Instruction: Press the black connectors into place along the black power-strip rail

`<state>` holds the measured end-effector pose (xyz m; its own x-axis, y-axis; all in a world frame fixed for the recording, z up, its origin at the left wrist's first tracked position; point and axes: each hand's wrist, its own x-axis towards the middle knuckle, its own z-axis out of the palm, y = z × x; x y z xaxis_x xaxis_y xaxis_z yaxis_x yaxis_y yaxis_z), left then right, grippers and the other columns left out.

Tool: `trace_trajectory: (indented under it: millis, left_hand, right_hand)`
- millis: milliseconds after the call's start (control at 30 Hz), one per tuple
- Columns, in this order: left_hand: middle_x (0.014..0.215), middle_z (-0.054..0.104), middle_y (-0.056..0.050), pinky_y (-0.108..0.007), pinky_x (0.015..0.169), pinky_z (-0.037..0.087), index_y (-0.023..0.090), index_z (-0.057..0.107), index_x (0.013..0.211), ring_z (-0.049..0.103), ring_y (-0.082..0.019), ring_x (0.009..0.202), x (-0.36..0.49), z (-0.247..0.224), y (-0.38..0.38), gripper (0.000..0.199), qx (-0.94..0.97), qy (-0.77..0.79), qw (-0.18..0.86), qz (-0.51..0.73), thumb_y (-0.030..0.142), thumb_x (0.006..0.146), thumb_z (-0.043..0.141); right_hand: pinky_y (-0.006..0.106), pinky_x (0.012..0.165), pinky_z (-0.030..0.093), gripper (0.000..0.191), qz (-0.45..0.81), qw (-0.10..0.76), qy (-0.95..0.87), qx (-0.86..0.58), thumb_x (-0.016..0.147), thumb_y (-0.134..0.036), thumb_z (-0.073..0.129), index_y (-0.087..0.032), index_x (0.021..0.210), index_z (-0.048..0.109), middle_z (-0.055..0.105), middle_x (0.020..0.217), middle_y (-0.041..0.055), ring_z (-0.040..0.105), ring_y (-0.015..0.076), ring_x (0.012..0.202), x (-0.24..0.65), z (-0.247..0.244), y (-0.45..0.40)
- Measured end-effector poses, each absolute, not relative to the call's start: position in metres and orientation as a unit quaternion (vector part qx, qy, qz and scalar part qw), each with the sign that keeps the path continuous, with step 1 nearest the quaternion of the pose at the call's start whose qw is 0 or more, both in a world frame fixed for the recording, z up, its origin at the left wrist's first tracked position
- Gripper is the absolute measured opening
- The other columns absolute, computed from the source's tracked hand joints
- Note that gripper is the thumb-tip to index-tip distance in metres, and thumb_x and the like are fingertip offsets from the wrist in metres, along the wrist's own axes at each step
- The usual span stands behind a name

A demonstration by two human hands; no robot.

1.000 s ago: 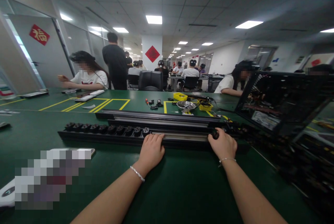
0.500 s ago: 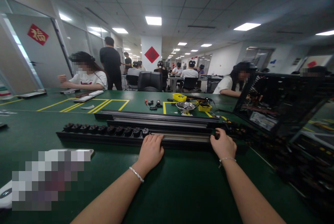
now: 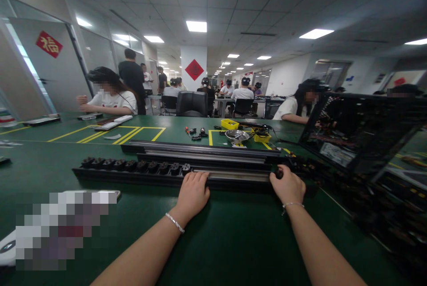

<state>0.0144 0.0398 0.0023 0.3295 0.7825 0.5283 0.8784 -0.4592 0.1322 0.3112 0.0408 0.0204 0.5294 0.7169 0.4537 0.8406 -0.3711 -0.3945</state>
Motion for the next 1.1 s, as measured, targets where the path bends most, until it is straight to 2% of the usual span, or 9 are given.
trace_trajectory:
  millis: [367,633,867,1100]
  left_hand:
    - [0.114,0.062,-0.006,-0.039,0.100,0.033,0.020,0.052,0.121,0.052,-0.022,0.105,0.014,0.000,0.041,0.042,-0.811,-0.508,0.099,-0.273,0.019,0.080,0.049]
    - [0.114,0.062,-0.006,-0.039,0.100,0.032,0.019,0.053,0.120,0.052,-0.023,0.106,0.014,-0.001,0.041,0.041,-0.811,-0.508,0.103,-0.272,0.019,0.080,0.048]
    - [0.113,0.062,-0.006,-0.039,0.099,0.034,0.020,0.053,0.120,0.052,-0.022,0.106,0.013,0.000,0.041,0.040,-0.810,-0.509,0.101,-0.274,0.020,0.080,0.049]
    - [0.113,0.062,-0.006,-0.039,0.099,0.034,0.019,0.054,0.120,0.052,-0.023,0.105,0.013,-0.001,0.042,0.041,-0.810,-0.504,0.106,-0.280,0.019,0.079,0.049]
  right_hand:
    - [0.041,0.090,0.035,0.041,-0.075,0.292,-0.472,-0.828,0.080,-0.035,0.043,-0.022,0.118,0.054,0.064,0.108,0.0069,0.054,0.0261,0.105,0.314,0.023,0.040]
    - [0.043,0.098,0.029,0.043,-0.123,0.281,-0.459,-0.834,0.078,-0.039,0.044,-0.019,0.114,0.056,0.063,0.106,0.0096,0.051,0.0254,0.107,0.315,0.019,0.039]
    - [0.041,0.093,0.033,0.041,-0.104,0.306,-0.462,-0.826,0.077,-0.036,0.045,-0.021,0.113,0.056,0.064,0.105,0.0080,0.053,0.0254,0.106,0.321,0.018,0.042]
    - [0.043,0.094,0.033,0.044,-0.104,0.290,-0.459,-0.833,0.077,-0.040,0.044,-0.021,0.114,0.056,0.063,0.107,0.0098,0.052,0.0264,0.107,0.325,0.016,0.041]
